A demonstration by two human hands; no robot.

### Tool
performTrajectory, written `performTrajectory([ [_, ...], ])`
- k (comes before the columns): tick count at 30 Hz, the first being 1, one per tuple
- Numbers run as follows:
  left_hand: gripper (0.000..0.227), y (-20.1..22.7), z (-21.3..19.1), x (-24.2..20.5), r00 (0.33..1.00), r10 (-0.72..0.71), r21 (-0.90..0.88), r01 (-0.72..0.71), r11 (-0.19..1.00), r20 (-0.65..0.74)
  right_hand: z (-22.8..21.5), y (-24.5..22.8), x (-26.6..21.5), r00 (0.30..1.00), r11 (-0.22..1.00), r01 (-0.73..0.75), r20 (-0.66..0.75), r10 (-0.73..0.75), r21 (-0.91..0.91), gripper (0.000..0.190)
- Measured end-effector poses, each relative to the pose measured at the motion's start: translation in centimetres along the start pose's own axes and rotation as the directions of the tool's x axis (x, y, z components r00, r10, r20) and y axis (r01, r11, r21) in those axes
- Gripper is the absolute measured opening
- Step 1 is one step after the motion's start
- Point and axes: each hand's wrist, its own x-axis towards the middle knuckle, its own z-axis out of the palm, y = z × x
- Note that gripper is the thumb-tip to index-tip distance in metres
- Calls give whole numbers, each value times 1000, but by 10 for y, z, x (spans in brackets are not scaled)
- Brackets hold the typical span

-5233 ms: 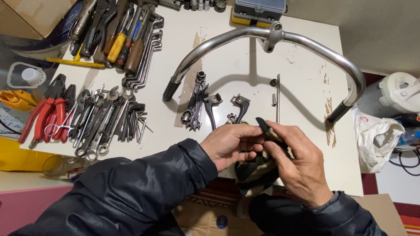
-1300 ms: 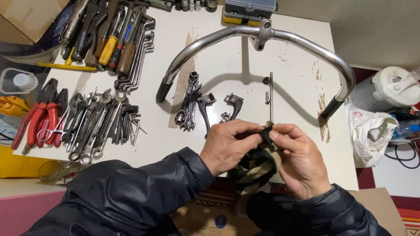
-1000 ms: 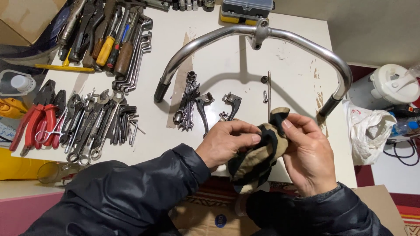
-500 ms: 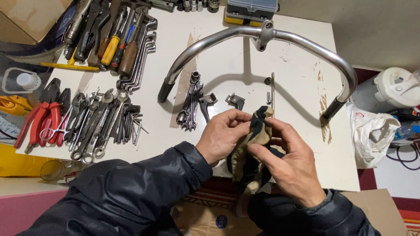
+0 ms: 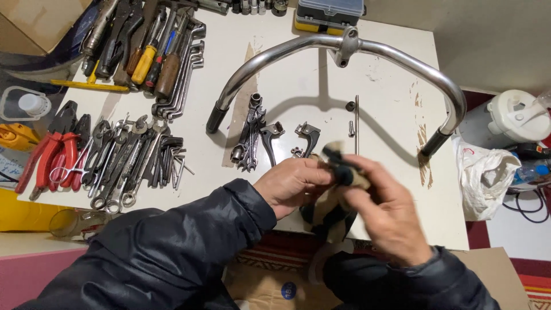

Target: Cleaning and wiping down bicycle brake levers and fasteners using a cloth on a workbench.

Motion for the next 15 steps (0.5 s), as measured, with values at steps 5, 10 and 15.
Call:
performTrajectory([
  [5, 8, 4, 2, -5, 991, -124, -58, 121, 991, -57, 10, -6, -2, 997, 999, 38, -74, -36, 20, 28],
  [10, 15, 5, 9, -8, 992, -119, -48, 120, 992, 33, 11, 0, 6, 993, 972, 3, -117, 26, 237, 23],
  [15, 19, 7, 13, -10, 994, -106, -5, 106, 994, 33, 10, 8, 6, 977, 660, -92, -61, 205, 746, 7],
])
